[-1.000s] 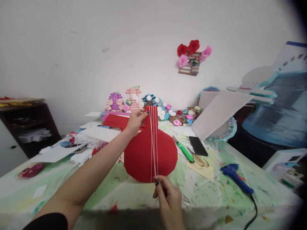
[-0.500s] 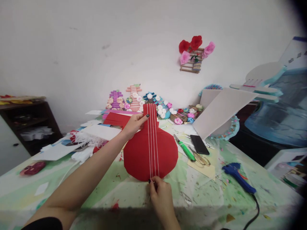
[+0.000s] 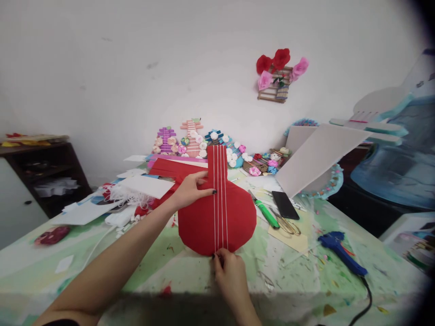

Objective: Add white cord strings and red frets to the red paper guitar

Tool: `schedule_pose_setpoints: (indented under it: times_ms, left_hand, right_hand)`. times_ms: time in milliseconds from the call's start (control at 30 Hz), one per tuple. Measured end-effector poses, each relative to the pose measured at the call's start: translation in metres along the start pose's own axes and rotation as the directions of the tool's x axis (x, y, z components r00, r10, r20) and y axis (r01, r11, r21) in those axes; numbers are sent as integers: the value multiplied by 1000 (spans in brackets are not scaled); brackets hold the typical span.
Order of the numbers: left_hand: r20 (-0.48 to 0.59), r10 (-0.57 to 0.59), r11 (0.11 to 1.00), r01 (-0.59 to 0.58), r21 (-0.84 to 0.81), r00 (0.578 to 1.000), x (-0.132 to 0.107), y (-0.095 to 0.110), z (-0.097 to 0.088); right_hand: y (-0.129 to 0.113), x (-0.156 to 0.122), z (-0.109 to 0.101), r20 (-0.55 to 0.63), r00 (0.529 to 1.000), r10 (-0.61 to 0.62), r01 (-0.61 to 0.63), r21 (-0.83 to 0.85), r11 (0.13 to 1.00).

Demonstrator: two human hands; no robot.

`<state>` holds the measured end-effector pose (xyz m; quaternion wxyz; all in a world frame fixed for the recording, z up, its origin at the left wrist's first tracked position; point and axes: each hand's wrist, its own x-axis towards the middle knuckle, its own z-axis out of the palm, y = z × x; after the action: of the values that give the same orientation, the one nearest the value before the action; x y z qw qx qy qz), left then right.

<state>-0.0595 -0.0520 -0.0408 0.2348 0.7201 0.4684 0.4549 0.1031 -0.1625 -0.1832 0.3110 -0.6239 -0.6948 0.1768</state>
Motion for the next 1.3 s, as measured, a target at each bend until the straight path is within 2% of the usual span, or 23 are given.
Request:
schedule_pose_setpoints:
  times_ms: [167, 267, 400, 467, 567, 767, 1033, 1300]
  left_hand:
    - [-33, -12, 1000, 12, 2, 999, -1, -2, 1]
    - [-34, 32, 999, -32, 2, 999, -4, -3, 3]
    - [5, 122, 972, -121, 204, 993, -13, -9, 6]
    - [21, 122, 948, -123, 293, 992, -17, -12, 6]
    - [32, 102, 936, -107, 335, 994, -18, -14, 5]
    - [49, 39, 938, -53, 343, 998, -15, -15, 4]
    - [49, 37, 945, -51, 324, 998, -11, -19, 5]
    - [-21, 20, 987, -16, 158, 1000, -5, -26, 7]
  right_hand:
    - [1, 0, 1, -20, 1000, -24, 24, 4, 1000]
    - [2, 0, 3, -22, 999, -38, 38, -9, 999]
    - [4, -1, 4, -47, 998, -47, 46, -17, 999]
    - [3, -1, 3, -42, 998, -49, 48, -12, 999]
    - [2, -1, 2, -20, 999, -36, 36, -15, 999]
    - [2, -2, 3, -20, 999, -39, 38, -42, 998]
    - [1, -3, 3, -8, 999, -34, 34, -61, 998]
    - [5, -3, 5, -34, 997, -66, 64, -52, 997]
